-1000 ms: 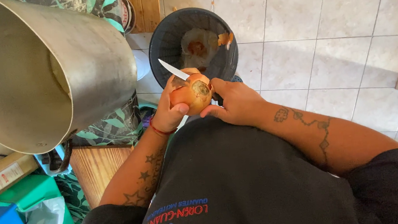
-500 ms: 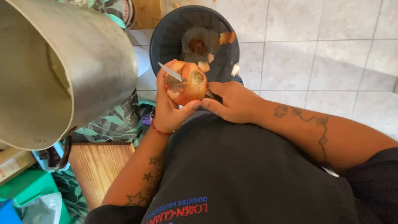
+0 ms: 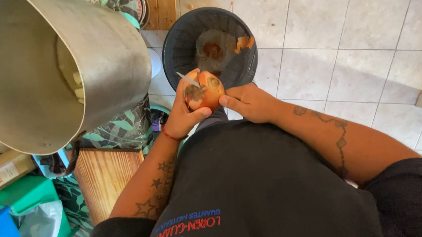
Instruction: The person peels the outer skin from an onion using a knife and discards the peels into a nearby trash bin. They then place the onion on a wooden cutting board, slice it into wedges, and transfer the pieces into a large metal pot. The process is repeated with a second onion.
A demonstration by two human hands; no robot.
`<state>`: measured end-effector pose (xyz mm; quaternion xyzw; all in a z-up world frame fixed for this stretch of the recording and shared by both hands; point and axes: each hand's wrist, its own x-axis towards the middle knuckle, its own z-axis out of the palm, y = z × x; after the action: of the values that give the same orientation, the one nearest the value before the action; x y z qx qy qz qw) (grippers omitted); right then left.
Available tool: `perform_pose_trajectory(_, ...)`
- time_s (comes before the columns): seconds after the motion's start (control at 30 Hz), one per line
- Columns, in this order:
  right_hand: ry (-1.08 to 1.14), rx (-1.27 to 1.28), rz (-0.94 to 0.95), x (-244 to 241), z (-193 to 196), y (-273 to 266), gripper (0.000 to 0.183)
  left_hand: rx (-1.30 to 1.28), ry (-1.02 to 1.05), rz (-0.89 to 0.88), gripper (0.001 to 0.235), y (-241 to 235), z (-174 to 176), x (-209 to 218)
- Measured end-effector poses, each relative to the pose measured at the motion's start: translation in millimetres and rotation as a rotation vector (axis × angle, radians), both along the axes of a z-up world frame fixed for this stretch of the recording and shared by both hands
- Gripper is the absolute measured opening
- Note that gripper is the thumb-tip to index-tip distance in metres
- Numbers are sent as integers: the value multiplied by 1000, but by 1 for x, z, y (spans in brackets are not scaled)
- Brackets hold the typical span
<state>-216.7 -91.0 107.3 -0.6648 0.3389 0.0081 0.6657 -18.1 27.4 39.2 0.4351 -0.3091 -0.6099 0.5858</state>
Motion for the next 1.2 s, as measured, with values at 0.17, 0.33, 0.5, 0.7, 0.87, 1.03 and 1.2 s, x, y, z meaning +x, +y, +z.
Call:
perform_pose_trajectory(0.17,70,-17,56,7,-4,-5,53,19,-1,13,99,8,-22,3)
perform_pose_trajectory(0.33,110,15,8,8,-14,7,53,17,-215,91,102,6,-5,-2)
perform_pose_trajectory(0.5,152,72,-31,18,3,3,57,41,-556,185,107,0,10,-12)
perform_pose_trajectory(0.7,329,5,-22,18,-35,9,59,395,-653,218,102,5,10,-17)
perform_pose_trajectory(0.87,373,-54,-68,21,-42,12,55,635,-682,178,100,-4,10,-22)
perform_pose_trajectory(1.03,390,-37,-73,21,-62,12,59,556,-663,215,104,-4,4,-18)
perform_pose_trajectory(1.2,242,229,-202,28,-56,11,59,433,-780,173,101,-2,18,-20)
